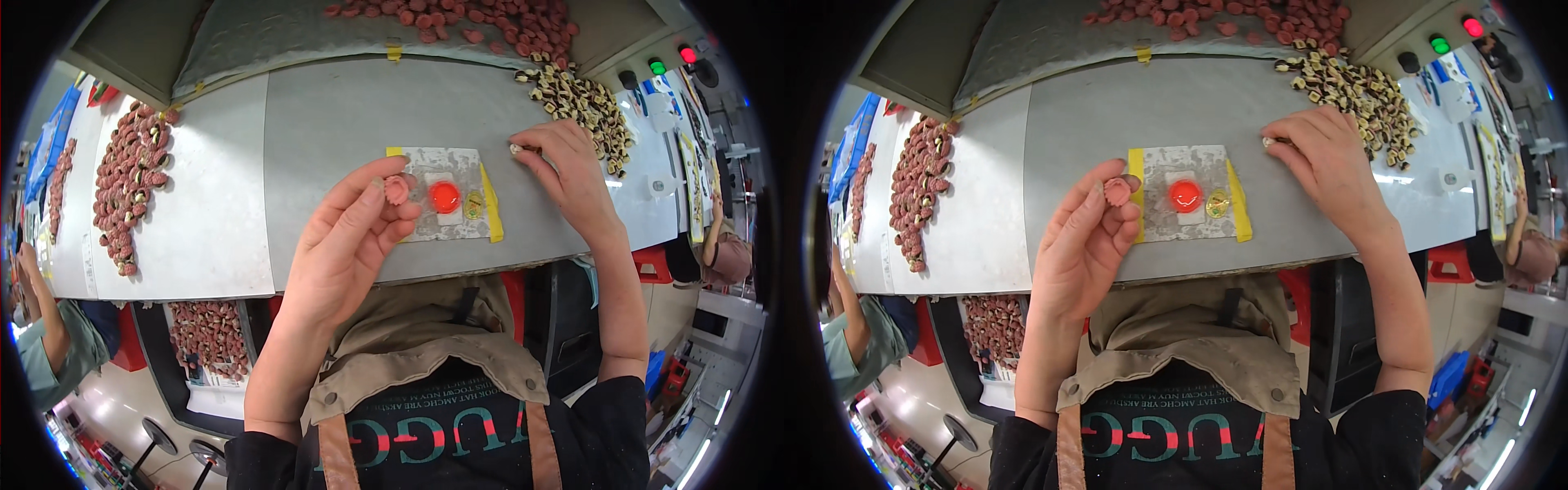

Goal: The person assembles toy heads by dipping figurine faces into glue and attaching hair pieces to them by hand. The person also refills the glue container using a squeeze bottle.

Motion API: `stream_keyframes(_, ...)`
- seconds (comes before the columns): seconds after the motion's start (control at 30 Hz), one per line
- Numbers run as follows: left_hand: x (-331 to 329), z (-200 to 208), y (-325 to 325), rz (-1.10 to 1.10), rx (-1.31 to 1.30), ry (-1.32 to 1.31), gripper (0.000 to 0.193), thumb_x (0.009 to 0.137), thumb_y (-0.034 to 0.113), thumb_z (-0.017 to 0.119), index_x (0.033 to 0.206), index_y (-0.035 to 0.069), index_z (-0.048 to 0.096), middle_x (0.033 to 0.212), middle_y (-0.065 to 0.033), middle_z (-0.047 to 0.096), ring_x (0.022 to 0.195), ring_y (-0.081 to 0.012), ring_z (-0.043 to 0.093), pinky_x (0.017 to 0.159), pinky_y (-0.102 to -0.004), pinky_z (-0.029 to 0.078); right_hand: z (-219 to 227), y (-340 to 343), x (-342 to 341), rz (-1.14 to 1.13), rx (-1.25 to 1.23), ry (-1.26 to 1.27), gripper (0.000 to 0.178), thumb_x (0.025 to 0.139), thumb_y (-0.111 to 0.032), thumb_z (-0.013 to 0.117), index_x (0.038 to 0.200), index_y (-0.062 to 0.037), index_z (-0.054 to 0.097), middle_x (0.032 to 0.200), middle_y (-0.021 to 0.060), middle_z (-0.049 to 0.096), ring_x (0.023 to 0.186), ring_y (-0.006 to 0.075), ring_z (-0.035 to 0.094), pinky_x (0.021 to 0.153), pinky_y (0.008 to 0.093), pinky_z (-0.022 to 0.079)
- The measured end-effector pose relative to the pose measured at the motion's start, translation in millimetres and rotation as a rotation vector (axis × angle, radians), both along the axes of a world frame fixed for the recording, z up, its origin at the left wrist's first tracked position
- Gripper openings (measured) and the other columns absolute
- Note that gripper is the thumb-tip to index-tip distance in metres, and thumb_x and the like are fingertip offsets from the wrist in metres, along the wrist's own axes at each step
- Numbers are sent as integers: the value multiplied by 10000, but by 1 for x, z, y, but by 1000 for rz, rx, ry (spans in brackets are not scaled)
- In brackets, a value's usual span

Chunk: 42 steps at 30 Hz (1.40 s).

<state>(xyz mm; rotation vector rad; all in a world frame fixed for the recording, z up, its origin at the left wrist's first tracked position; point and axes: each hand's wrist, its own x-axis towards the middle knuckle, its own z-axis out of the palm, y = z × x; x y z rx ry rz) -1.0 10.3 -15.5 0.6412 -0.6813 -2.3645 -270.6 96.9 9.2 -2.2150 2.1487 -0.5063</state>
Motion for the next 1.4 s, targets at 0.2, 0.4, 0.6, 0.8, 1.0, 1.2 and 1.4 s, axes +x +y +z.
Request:
stream_keyframes(0.2,5,-10,3,-15,28,83,359,999,154,483,1323,0,472,1134,-82,595,900,-104,598,853,-260,494,3,-4,27,28,-46,-172,150,820,-130,679,937,-46,635,901,70,625,880,257,550,793,348,419)
stream_keyframes(0.4,1,1,8,64,-41,-69,291,983,140,519,1258,45,518,1158,-77,599,878,-102,595,851,-246,485,0,-6,74,140,-45,-210,176,779,-101,707,934,-50,639,864,78,597,829,266,537,743,357,430)
stream_keyframes(0.6,8,-8,6,-11,-46,46,281,976,125,539,1238,23,527,1091,-32,606,962,-121,600,865,-256,468,-16,-14,82,127,-116,-182,191,771,-81,709,954,-70,655,867,61,597,814,257,534,725,346,442)
stream_keyframes(0.8,6,-3,8,9,-73,-51,346,972,106,520,1309,29,501,1153,-66,602,919,-88,593,873,-242,477,-10,-20,68,324,-58,-200,228,736,-97,727,957,-96,674,891,13,612,828,223,541,723,342,457)
stream_keyframes(1.0,9,-10,9,26,-55,68,300,975,111,535,1263,27,544,1098,-23,607,1000,-118,591,885,-253,462,-5,-18,68,286,-48,-57,220,716,-92,731,926,-94,665,867,11,601,826,217,543,722,336,446)
stream_keyframes(1.2,6,-2,12,46,-123,-66,349,978,131,525,1309,23,493,1123,-35,608,993,-113,597,899,-254,473,-4,-15,81,188,-52,-54,167,744,-76,716,885,-67,626,816,45,570,808,239,532,712,350,437)
stream_keyframes(1.4,10,0,11,44,-111,-15,288,974,138,551,1240,27,548,1104,-44,610,1021,-132,594,902,-265,459,-5,-12,87,107,-24,-165,152,783,-71,702,906,-38,619,857,75,587,817,222,545,727,324,444)
